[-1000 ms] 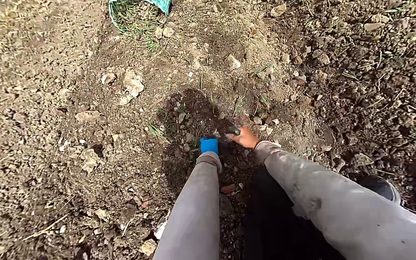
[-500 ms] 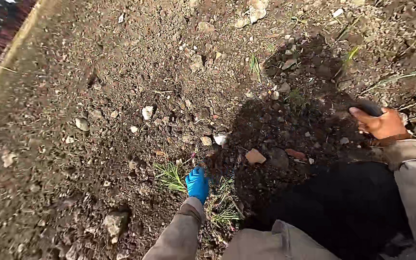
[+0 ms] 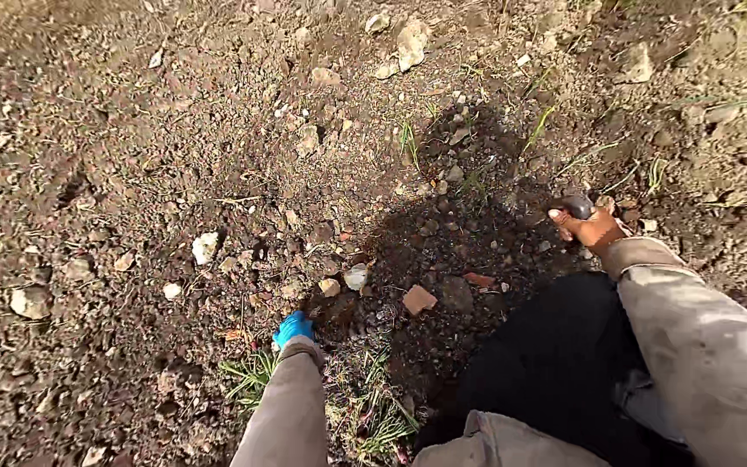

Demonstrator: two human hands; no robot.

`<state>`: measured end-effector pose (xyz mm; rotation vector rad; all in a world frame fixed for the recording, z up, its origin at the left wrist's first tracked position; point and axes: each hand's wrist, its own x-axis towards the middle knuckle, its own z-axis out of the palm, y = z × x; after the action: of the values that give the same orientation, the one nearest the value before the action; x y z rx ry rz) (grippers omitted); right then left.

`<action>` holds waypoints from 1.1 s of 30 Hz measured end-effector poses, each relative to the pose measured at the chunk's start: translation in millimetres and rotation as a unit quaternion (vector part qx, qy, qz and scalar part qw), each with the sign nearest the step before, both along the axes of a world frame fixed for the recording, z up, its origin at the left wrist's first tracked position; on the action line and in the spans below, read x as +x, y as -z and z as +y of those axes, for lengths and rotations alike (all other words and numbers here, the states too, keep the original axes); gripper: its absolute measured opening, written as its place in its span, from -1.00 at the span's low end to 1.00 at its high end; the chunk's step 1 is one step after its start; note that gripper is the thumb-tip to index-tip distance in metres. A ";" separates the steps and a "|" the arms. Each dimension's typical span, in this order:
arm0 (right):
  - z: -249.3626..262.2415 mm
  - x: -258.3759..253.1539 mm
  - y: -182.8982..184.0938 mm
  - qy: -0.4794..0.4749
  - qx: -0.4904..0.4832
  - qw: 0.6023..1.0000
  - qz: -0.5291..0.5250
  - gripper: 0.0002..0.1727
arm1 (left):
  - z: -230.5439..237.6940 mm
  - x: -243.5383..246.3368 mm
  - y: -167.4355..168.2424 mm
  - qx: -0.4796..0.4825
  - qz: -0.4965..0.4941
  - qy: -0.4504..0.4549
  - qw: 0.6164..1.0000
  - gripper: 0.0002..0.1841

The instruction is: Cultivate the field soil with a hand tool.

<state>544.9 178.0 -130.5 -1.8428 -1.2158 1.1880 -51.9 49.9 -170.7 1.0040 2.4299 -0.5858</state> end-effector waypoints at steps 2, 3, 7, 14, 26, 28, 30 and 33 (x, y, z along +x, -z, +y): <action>1.4 5.6 -1.9 0.001 -0.028 1.000 -0.002 -0.68 | -11.8 0.4 2.6 0.071 0.006 0.003 0.997 -0.54; 2.6 9.5 -0.8 -0.003 -0.039 0.999 -0.002 -0.64 | -21.9 -2.3 5.9 0.138 0.018 0.012 0.990 -0.54; 6.8 18.2 -4.0 0.001 -0.064 0.998 0.004 -0.56 | -27.3 1.1 0.5 0.382 -0.004 0.037 0.923 -0.51; 4.8 21.0 -6.6 0.001 -0.057 0.998 0.015 -0.54 | 80.3 237.9 -113.4 0.387 -0.273 0.184 0.861 -0.62; 6.4 26.2 6.7 -0.027 -0.052 0.998 -0.011 -0.44 | 186.4 494.6 -35.5 -0.093 -0.033 0.611 0.786 -0.61; 0.6 23.8 1.0 -0.016 -0.041 0.999 0.005 -0.45 | 182.6 494.8 -29.1 -0.096 -0.043 0.602 0.791 -0.63; -7.3 22.8 -17.1 0.041 -0.005 0.999 0.029 -0.47 | 182.8 494.5 -23.2 -0.092 -0.052 0.617 0.780 -0.62; -35.9 27.3 -66.4 0.137 0.135 0.981 0.011 -0.55 | 189.0 502.6 -12.1 -0.075 -0.076 0.653 0.750 -0.61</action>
<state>572.1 142.1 -64.0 -1.7208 -1.0151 0.8451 450.7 238.9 -158.6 2.4697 1.1356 -0.9991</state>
